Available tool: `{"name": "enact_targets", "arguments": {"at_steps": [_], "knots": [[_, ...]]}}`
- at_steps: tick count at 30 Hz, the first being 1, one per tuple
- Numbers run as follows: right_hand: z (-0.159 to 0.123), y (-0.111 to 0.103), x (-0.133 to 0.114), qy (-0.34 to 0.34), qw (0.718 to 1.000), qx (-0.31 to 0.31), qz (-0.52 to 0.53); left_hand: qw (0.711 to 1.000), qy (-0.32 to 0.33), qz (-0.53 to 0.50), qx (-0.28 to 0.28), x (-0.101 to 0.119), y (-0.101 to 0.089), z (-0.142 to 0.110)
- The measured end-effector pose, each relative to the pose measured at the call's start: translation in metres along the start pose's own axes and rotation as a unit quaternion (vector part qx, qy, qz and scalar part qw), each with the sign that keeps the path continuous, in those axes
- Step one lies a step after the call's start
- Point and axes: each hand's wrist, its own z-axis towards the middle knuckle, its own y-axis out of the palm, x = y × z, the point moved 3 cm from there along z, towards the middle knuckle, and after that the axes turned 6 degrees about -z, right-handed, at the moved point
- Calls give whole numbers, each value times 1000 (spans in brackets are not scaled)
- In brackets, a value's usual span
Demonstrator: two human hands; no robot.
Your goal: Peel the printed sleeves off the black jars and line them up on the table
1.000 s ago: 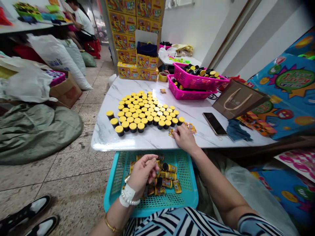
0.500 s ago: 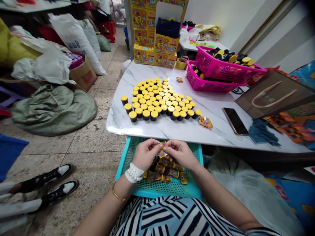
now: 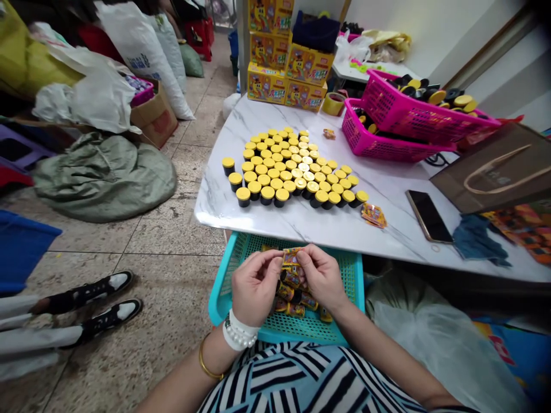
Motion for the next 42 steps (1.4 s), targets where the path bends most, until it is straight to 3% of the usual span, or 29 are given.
{"name": "enact_targets", "arguments": {"at_steps": [4, 8, 15, 21, 24, 26, 29, 32, 36, 42], "knots": [[-2, 3, -1, -70, 994, 19, -77, 1000, 3, -23, 20, -3, -1, -2], [-2, 2, 0, -82, 988, 60, -120, 991, -21, -79, 110, -4, -9, -5], [-3, 9, -4, -148, 972, 34, -179, 999, 16, 1, 37, -3, -6, -2], [3, 19, -13, -235, 940, -25, -248, 997, -5, -20, 71, -12, -12, 0], [15, 17, -25, -281, 917, -49, -279, 993, -45, -69, 79, -18, -21, 5], [29, 11, -36, -316, 895, -6, -315, 987, -97, -107, 68, -24, -24, 8], [58, 4, -52, -338, 840, 115, -408, 976, -164, -132, 53, -30, -26, 11], [88, 9, -57, -320, 785, 155, -507, 982, -133, -108, 75, -30, -28, 15], [105, 18, -52, -291, 776, 161, -537, 988, -65, -85, 110, -28, -33, 17], [102, 22, -54, -307, 754, 191, -548, 937, -248, -230, 85, -40, -27, 13]]}}
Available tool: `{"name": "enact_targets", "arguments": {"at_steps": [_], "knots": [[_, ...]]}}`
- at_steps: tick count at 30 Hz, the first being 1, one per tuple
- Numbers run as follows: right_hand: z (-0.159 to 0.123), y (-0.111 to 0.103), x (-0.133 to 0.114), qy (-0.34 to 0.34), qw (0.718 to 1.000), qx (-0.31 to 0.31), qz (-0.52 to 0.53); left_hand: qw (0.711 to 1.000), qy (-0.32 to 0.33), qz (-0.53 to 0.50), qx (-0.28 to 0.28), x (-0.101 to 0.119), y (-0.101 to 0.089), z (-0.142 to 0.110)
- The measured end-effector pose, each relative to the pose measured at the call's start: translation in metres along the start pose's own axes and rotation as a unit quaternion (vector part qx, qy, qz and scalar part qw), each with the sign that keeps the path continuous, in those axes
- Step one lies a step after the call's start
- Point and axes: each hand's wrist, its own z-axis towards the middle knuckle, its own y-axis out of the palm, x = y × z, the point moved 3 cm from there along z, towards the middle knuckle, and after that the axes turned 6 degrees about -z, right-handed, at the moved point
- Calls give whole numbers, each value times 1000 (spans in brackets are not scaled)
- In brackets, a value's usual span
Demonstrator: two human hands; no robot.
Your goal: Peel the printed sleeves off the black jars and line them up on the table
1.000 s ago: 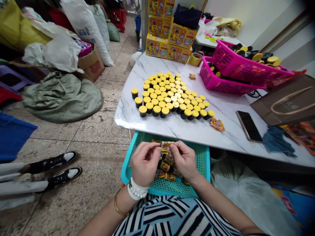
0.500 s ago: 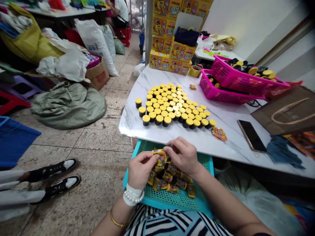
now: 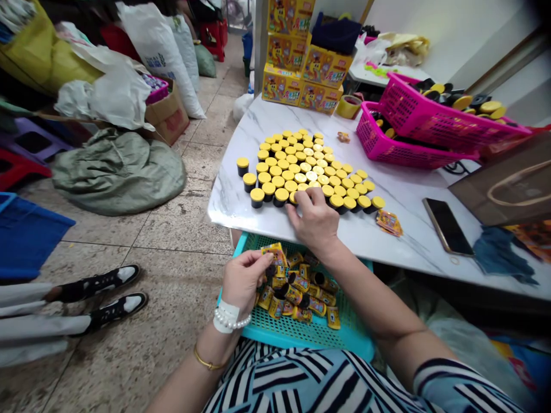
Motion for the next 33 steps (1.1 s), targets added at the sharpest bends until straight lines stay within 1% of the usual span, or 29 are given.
{"name": "enact_targets", "arguments": {"at_steps": [2, 5, 7, 9, 10, 11, 12, 13, 15, 16, 17, 18, 19, 20, 22, 24, 27, 29, 33], "knots": [[2, 0, 0, 3, 1000, 3, -5, 1000, -14, -22, -11, 0, 3, 0], [6, 5, 1, 18, 1000, -18, 7, 998, -24, -51, -18, 2, 8, -1], [6, 6, 1, 31, 998, -29, 37, 996, -54, -70, -30, 1, 10, 0], [4, 2, 3, 52, 993, -16, 109, 991, -93, -86, -49, -1, 11, 1], [1, -3, 5, 71, 983, -5, 168, 987, -113, -95, -57, -2, 11, 2], [-3, -9, 7, 95, 965, 1, 244, 983, -132, -107, -66, -3, 10, 3], [-8, -14, 10, 124, 935, -9, 332, 978, -152, -122, -75, -3, 9, 4], [-14, -20, 13, 157, 892, -36, 423, 971, -172, -140, -86, -4, 8, 5], [-30, -27, 15, 220, 780, -135, 571, 955, -207, -182, -110, -4, 7, 7], [-38, -30, 15, 245, 727, -179, 615, 947, -220, -202, -119, -4, 7, 7], [-47, -32, 15, 266, 686, -210, 643, 940, -230, -221, -125, -4, 6, 8], [-54, -34, 15, 280, 662, -225, 658, 933, -238, -238, -127, -4, 6, 8], [-61, -35, 15, 288, 652, -225, 664, 928, -243, -252, -128, -4, 7, 9], [-66, -35, 15, 288, 654, -219, 664, 923, -248, -265, -129, -4, 8, 9], [-72, -34, 13, 272, 672, -208, 656, 915, -252, -284, -134, -4, 9, 8], [-74, -34, 10, 249, 691, -203, 648, 910, -252, -299, -135, -5, 11, 7], [-71, -36, 6, 225, 703, -215, 639, 907, -255, -308, -131, -5, 13, 6], [-70, -38, 5, 232, 711, -222, 625, 906, -257, -312, -125, -5, 13, 5], [-68, -43, 3, 257, 733, -212, 593, 906, -256, -317, -117, -7, 13, 6]]}}
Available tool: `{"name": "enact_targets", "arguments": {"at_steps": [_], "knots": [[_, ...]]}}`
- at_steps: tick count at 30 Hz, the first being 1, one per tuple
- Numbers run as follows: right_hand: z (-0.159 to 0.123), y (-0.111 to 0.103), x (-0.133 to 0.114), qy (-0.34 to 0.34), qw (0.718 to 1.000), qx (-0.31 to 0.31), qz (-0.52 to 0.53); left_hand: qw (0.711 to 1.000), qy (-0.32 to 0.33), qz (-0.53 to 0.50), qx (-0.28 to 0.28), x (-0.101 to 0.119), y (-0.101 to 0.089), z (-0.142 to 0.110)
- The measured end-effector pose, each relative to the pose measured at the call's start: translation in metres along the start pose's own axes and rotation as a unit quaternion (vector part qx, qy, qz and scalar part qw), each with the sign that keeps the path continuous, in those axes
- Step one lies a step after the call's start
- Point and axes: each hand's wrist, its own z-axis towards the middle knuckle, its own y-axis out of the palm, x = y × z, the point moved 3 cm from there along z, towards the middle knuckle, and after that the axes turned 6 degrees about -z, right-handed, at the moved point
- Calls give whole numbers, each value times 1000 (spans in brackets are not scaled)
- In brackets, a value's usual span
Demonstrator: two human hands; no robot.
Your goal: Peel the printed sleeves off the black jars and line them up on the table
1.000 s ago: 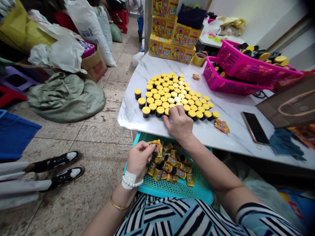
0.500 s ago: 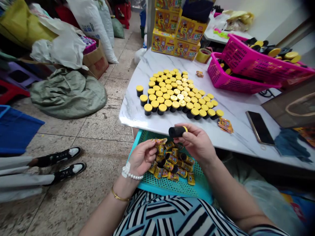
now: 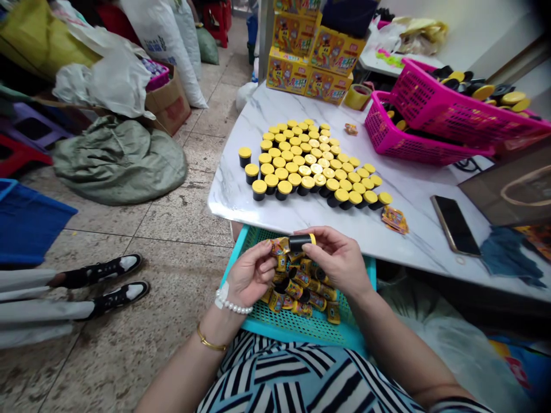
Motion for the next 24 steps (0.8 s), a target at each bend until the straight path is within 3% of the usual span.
{"name": "enact_targets", "arguments": {"at_steps": [9, 17, 24], "knots": [[-6, 11, 0, -59, 998, 21, -23, 999, -6, 24, -22, -5, 0, 2], [-17, 6, -1, -106, 961, 37, -252, 999, 24, 48, -1, -7, -1, 2], [-10, 8, 8, -71, 983, -10, -172, 990, 70, 124, 12, -6, -3, -2]]}}
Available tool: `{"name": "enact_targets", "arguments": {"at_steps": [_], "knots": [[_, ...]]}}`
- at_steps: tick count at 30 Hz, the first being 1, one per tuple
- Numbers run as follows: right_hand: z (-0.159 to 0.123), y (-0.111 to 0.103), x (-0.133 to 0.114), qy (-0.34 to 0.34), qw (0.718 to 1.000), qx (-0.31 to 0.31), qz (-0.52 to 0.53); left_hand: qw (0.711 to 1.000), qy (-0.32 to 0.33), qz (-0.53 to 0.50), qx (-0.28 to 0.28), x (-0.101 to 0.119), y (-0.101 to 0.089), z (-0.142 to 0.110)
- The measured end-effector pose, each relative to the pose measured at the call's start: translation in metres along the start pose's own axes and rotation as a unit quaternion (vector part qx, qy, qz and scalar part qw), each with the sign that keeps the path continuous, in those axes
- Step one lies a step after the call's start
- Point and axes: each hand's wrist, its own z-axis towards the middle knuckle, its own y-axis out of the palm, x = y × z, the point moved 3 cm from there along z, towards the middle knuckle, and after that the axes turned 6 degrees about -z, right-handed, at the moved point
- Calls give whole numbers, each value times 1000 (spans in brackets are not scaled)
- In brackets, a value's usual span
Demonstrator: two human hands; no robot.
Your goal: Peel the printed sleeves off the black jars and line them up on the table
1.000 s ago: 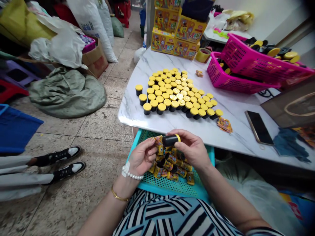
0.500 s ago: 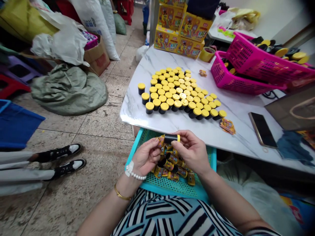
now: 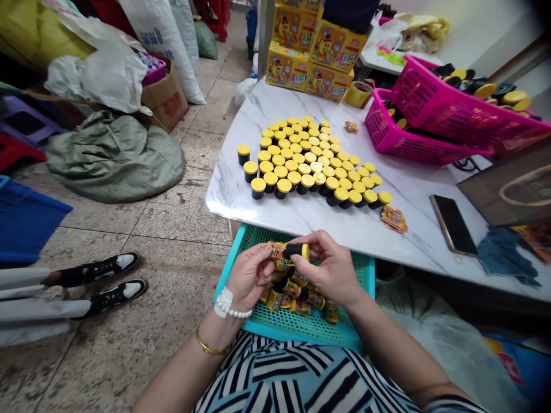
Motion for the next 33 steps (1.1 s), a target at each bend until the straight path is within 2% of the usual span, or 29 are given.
{"name": "enact_targets", "arguments": {"at_steps": [3, 8, 12, 18, 22, 27, 30, 33], "knots": [[0, 0, 4, 16, 1000, -6, 21, 1000, -19, 3, 1, -1, -4, 3], [3, 1, 2, 69, 991, -64, 100, 999, -47, -11, -9, -2, -5, 5], [3, 0, -1, 48, 998, -17, 33, 999, -34, -8, -6, -3, -1, 4], [-3, 7, 6, 69, 995, 32, 57, 1000, -12, -17, -6, -6, -3, 5], [-6, 8, 7, 33, 999, 33, 18, 999, -30, -30, -10, -5, -6, 6], [-11, 7, 8, -51, 996, 23, -75, 1000, 11, 4, 12, -6, -6, 2], [-13, 4, 11, -72, 994, 57, -59, 999, 25, 21, 20, -7, -6, -2], [-13, -2, 12, -71, 993, 95, -14, 996, 68, 39, 46, -3, -7, -9]]}}
